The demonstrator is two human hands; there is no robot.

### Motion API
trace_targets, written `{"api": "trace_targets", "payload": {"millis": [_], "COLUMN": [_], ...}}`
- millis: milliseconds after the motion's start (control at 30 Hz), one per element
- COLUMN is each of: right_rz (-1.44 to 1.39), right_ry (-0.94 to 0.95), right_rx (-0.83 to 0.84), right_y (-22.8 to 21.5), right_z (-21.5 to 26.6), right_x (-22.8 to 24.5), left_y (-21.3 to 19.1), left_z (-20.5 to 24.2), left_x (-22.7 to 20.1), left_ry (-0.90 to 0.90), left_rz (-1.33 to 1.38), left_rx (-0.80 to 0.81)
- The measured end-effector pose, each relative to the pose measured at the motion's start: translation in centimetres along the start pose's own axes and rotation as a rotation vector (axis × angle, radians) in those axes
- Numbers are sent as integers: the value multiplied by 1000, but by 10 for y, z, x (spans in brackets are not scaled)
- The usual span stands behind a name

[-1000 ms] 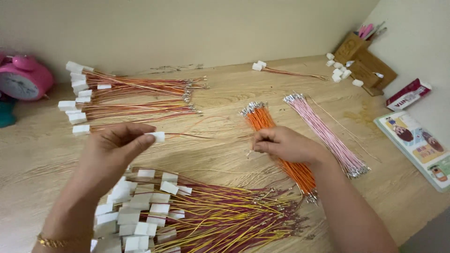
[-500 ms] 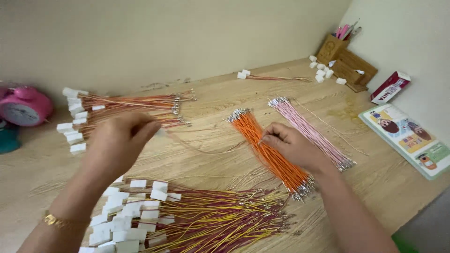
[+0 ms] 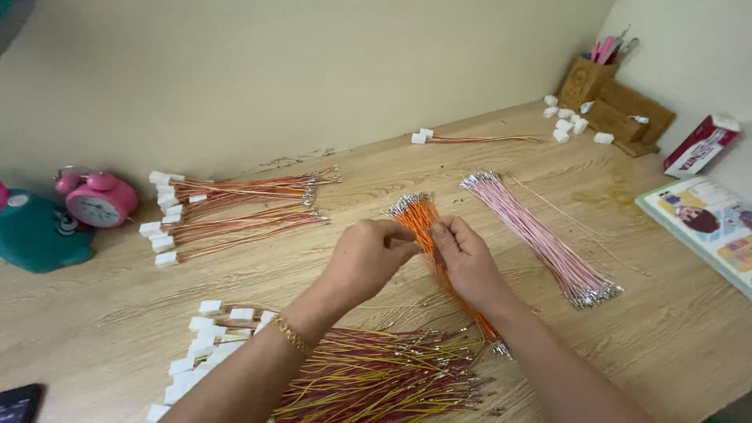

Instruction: The person assembles wire harnesses by inserting the stripped ends of multi-colored wires into small white plastic connectors. They handle bundles of orange, pink, and yellow wires, picking them up and inserting them into the connectors one by one on a wooden table.

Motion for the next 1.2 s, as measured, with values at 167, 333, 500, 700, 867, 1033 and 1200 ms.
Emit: {"api": "trace_targets", "payload": {"millis": [167,333,500,700,867,1033,1200], "right_rz": [-37,-18,204,494,622,615,492], "right_ry": [17,-2,-117,-96,-151,-376,-227], "right_rx": [-29,-54,-47,-23,-125,-217,188], "right_y": [-4,-4,0,1,-23,-25,57], "right_z": [4,5,11,14,10,14,4], "right_x": [16,14,23,36,32,85,157], "left_y": [15,38,49,50,5,-71,-133], "left_z": [5,-6,-11,-11,5,26,58], "left_x": [-10,13,34,38,15,-5,-38], "left_ry": [-176,-232,-297,-259,-192,-41,-118], "left_rz": [402,707,807,652,565,445,-42], "left_rx": [19,-14,3,35,12,-100,-175]}}
Point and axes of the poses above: each hand's wrist, its own z-axis away from the middle knuckle, its own y-axis out of the palm, x = y × z, the point moved 7 cm from there along -z, towards the middle knuckle, and after that the axes turned 4 degrees about x, right-handed, at the moved point
